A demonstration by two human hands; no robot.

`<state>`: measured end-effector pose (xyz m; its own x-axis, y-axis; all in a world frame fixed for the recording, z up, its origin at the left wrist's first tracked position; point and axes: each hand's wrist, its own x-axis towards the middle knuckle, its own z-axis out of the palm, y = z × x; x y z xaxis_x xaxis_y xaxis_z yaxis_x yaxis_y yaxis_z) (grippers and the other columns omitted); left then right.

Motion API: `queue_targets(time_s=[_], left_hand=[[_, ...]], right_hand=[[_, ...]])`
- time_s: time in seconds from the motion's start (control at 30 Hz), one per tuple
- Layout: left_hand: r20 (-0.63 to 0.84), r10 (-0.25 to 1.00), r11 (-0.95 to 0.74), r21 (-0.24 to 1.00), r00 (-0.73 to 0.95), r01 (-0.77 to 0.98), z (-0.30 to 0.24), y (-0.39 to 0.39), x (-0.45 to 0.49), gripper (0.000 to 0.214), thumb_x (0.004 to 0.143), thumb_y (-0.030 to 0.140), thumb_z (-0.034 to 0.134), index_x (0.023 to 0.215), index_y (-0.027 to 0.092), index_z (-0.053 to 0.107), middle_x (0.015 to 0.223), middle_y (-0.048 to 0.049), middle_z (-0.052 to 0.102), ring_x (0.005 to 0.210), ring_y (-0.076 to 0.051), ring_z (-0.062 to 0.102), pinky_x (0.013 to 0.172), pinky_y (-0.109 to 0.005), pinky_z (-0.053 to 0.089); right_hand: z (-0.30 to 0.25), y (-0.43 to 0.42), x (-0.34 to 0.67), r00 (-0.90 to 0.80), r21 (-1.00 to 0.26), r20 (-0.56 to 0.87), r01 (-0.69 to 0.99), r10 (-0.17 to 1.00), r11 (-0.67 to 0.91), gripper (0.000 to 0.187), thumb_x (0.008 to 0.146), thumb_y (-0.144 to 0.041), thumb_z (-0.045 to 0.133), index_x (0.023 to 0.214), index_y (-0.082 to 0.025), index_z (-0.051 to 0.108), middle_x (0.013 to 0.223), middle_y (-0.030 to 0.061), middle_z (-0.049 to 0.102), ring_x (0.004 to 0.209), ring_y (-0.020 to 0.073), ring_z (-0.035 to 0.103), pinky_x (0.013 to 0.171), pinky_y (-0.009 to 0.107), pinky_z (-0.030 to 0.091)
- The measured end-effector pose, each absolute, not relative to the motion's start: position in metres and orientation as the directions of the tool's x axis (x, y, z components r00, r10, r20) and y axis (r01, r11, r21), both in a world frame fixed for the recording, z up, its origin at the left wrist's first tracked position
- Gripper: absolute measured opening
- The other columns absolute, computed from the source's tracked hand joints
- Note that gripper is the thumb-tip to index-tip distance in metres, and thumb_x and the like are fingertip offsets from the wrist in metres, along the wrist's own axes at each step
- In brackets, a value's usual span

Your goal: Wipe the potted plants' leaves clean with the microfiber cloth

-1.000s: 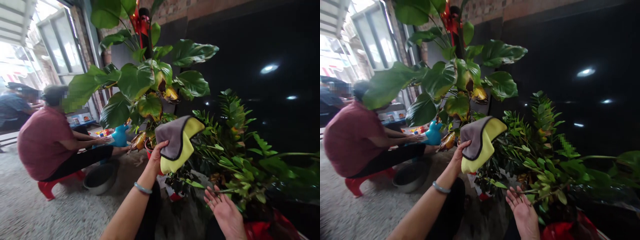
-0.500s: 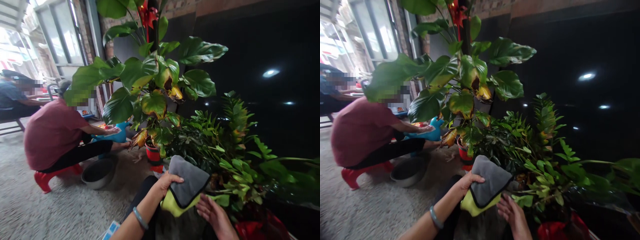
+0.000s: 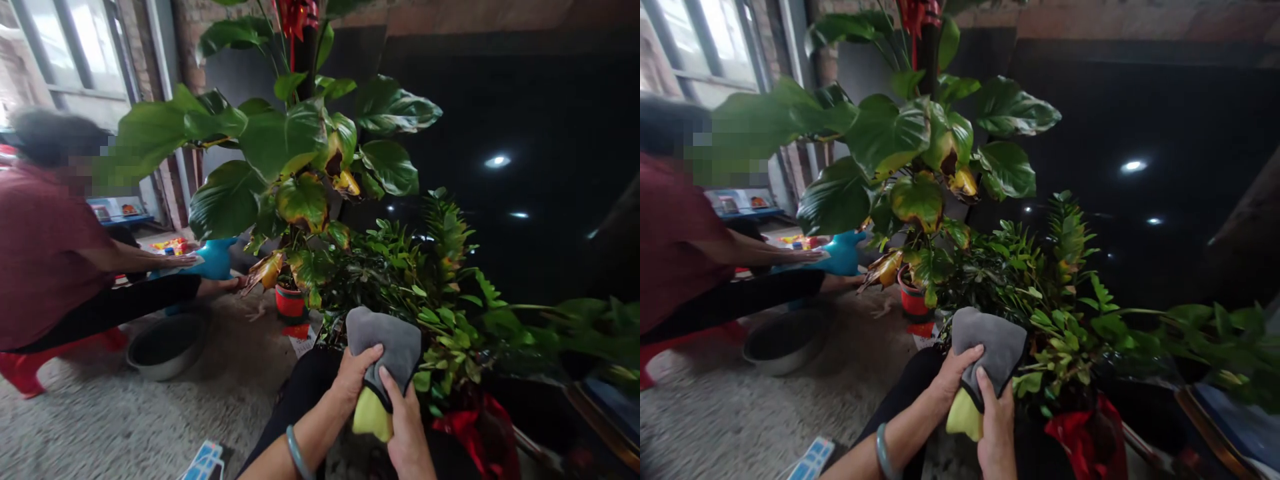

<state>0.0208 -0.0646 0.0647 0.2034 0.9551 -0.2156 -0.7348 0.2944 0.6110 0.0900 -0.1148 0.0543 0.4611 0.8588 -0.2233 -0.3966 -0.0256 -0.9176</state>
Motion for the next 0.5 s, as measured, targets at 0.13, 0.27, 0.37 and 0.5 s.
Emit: queue_targets(time_s=[0.13,0.27,0.37,0.5], left_hand=[[-0.209,0.949,0.313,0.569,0.235,-0.761,0.067,-0.072,0.026,0.064,0.043,0.040,0.088,0.096,0.010,0.067,0.093,-0.0130,0.073,0.093,-0.029,0.066,0.089,-0.037,0.049],[-0.227,0.938,0.345,0.542,0.262,-0.766,0.068,-0.076,0.024,0.062,0.054,0.042,0.083,0.106,0.013,0.066,0.102,-0.0116,0.071,0.105,-0.029,0.062,0.097,-0.037,0.046],[-0.218,0.943,0.332,0.570,0.251,-0.752,0.064,-0.076,0.019,0.057,0.059,0.042,0.081,0.107,0.015,0.066,0.112,-0.0106,0.068,0.115,-0.028,0.057,0.103,-0.035,0.041],[-0.216,0.941,0.339,0.607,0.261,-0.719,0.054,-0.074,0.017,0.057,0.056,0.043,0.083,0.102,0.014,0.067,0.114,-0.0112,0.068,0.118,-0.029,0.055,0.104,-0.033,0.039]], right_hand=[[0.060,-0.124,0.089,0.456,-0.881,-0.285,-0.471,0.843,-0.043,0.099,0.041,-0.050,0.084,0.129,-0.023,0.048,0.092,0.0032,0.073,0.093,0.0304,0.065,0.081,0.042,0.051],[0.063,-0.131,0.091,0.382,-0.867,-0.249,-0.497,0.890,-0.029,0.090,0.045,-0.048,0.084,0.125,-0.023,0.052,0.094,0.0062,0.072,0.092,0.0305,0.066,0.081,0.042,0.051],[0.062,-0.132,0.088,0.391,-0.870,-0.211,-0.493,0.896,0.010,0.081,0.044,-0.043,0.085,0.117,-0.021,0.057,0.092,0.0067,0.072,0.089,0.0300,0.066,0.079,0.042,0.051],[0.058,-0.133,0.084,0.505,-0.896,-0.212,-0.442,0.837,0.039,0.065,0.037,-0.035,0.086,0.096,-0.019,0.063,0.076,0.0038,0.072,0.078,0.0286,0.067,0.071,0.039,0.052]])
